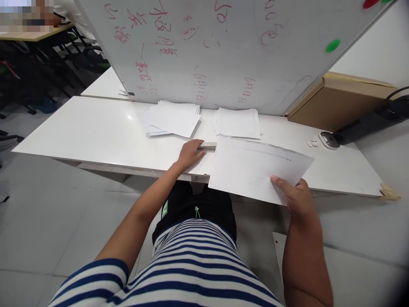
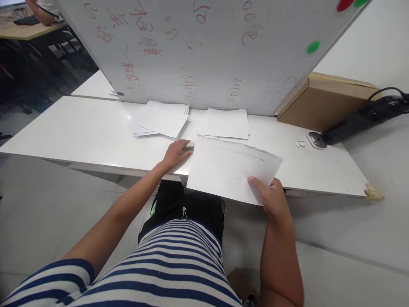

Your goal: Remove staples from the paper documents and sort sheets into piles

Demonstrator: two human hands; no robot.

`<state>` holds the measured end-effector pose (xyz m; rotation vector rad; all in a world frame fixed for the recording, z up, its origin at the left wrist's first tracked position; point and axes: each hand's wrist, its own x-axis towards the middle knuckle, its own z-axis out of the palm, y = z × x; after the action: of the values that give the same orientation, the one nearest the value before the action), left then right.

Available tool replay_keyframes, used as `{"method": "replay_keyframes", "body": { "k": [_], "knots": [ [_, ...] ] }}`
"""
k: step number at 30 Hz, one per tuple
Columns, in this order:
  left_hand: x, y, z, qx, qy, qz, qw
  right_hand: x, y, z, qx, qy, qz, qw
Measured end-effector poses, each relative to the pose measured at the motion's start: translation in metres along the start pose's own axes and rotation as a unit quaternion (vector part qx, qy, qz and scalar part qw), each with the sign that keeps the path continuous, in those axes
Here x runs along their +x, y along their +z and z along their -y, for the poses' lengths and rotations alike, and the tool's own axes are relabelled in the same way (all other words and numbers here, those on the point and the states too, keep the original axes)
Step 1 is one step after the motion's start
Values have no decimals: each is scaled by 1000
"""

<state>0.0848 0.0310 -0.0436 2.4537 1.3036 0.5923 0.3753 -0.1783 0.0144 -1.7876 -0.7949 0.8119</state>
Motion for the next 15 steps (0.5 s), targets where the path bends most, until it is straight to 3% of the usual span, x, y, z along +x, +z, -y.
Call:
{"method": "replay_keyframes", "body": {
  "k": [7,15],
  "knots": [
    [-1,6,5,1,-12,-1,1000,6,24,-14,-14,36,70,997],
    [-4,8,6,1,-1,-14,1000,8,29,-16,-4,48,75,996]
  ]
}}
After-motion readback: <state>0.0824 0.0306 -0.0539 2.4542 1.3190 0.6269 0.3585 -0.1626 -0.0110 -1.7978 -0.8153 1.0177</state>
